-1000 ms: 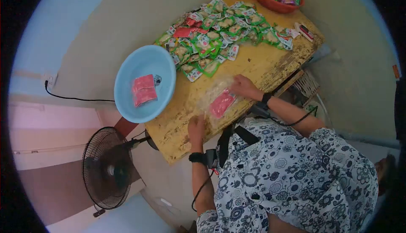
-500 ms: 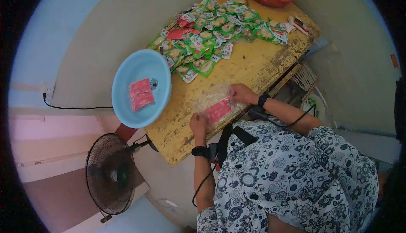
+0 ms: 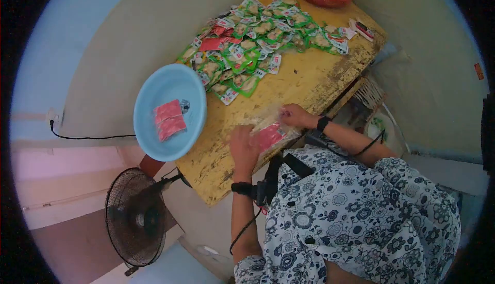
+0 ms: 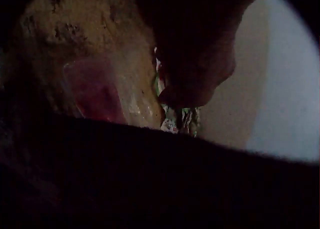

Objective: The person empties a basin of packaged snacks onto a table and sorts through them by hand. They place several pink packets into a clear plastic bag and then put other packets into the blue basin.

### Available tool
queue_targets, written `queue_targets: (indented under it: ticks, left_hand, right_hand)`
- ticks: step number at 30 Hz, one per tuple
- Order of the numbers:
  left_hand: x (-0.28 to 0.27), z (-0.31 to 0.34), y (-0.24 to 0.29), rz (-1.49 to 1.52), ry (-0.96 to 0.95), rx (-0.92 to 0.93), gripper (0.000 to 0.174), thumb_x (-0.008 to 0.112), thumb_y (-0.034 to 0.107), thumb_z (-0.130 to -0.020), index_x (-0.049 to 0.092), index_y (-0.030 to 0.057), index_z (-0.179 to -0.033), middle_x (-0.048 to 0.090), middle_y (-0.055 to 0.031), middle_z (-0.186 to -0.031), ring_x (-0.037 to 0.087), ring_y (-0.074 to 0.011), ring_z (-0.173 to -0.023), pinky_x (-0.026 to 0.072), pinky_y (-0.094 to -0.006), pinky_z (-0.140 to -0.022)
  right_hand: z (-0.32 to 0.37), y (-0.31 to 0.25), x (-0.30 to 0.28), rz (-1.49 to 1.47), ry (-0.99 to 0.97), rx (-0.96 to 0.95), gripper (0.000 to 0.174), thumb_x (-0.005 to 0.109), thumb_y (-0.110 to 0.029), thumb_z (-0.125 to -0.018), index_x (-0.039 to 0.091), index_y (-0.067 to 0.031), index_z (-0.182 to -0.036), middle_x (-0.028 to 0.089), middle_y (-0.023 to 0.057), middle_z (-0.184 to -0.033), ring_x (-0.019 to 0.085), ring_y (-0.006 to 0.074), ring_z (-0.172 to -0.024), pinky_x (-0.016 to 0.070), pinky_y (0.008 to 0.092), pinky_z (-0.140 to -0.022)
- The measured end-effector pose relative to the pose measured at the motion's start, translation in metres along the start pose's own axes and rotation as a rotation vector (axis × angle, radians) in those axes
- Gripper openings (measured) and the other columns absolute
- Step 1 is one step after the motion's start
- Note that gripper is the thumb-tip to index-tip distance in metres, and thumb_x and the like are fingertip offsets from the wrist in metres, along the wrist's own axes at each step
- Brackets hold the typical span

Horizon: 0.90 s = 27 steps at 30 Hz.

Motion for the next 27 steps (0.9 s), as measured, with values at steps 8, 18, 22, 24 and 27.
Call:
queue_targets:
  ticks: [8,18,22,24,27]
  left_hand:
    - [0.052,-0.009,-0.006,0.100,-0.369,0.070,0.023,0.069,0.010,-0.074,0.072,0.0091,-0.097,0.062,-0.0125,-0.091,0.058,-0.0340,-0.094,0.0480,-0.0440,-0.081]
    - [0.030,0.017,-0.009,-0.075,-0.414,0.058,0.026,0.067,0.007,-0.070,0.073,0.0121,-0.095,0.063,-0.0088,-0.095,0.057,-0.0323,-0.098,0.0474,-0.0443,-0.083]
    - [0.035,0.032,-0.018,0.142,-0.330,-0.010,0.028,0.065,0.005,-0.071,0.072,0.0106,-0.097,0.065,-0.0098,-0.103,0.057,-0.0345,-0.102,0.0455,-0.0421,-0.091]
    - [0.043,0.037,-0.030,0.260,-0.322,-0.050,0.029,0.065,0.005,-0.071,0.072,0.0101,-0.098,0.065,-0.0098,-0.106,0.057,-0.0355,-0.103,0.0444,-0.0412,-0.094]
    - [0.041,0.040,-0.025,0.240,-0.280,0.002,0.028,0.065,0.005,-0.073,0.072,0.0099,-0.099,0.066,-0.0101,-0.105,0.057,-0.0350,-0.104,0.0439,-0.0421,-0.095]
  right_hand:
    - [-0.008,-0.030,-0.006,-0.047,0.056,-0.016,0.035,0.069,-0.037,-0.086,0.062,-0.0028,-0.082,0.066,0.0167,-0.077,0.063,0.0347,-0.071,0.0492,0.0453,-0.066]
    - [-0.017,-0.050,-0.009,0.069,0.216,0.090,0.026,0.070,-0.026,-0.086,0.061,-0.0020,-0.087,0.061,0.0119,-0.073,0.057,0.0233,-0.066,0.0480,0.0388,-0.064]
    - [-0.048,-0.063,-0.028,-0.049,0.373,0.000,0.021,0.068,-0.024,-0.087,0.062,-0.0046,-0.093,0.066,0.0127,-0.082,0.065,0.0300,-0.076,0.0505,0.0431,-0.070]
    - [-0.070,-0.075,-0.042,-0.076,0.396,-0.097,0.018,0.067,-0.021,-0.088,0.062,-0.0050,-0.094,0.065,0.0119,-0.084,0.064,0.0286,-0.077,0.0504,0.0426,-0.070]
    - [-0.103,-0.103,-0.059,-0.044,0.411,-0.208,0.016,0.065,-0.018,-0.088,0.061,-0.0055,-0.096,0.065,0.0120,-0.087,0.064,0.0285,-0.080,0.0500,0.0424,-0.071]
Point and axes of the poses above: each hand's wrist, its own z-axis away from the middle knuckle, its own x-axis out of the palm, y = z × x, the point moved 1 cm from there along -z, towards the middle knuckle
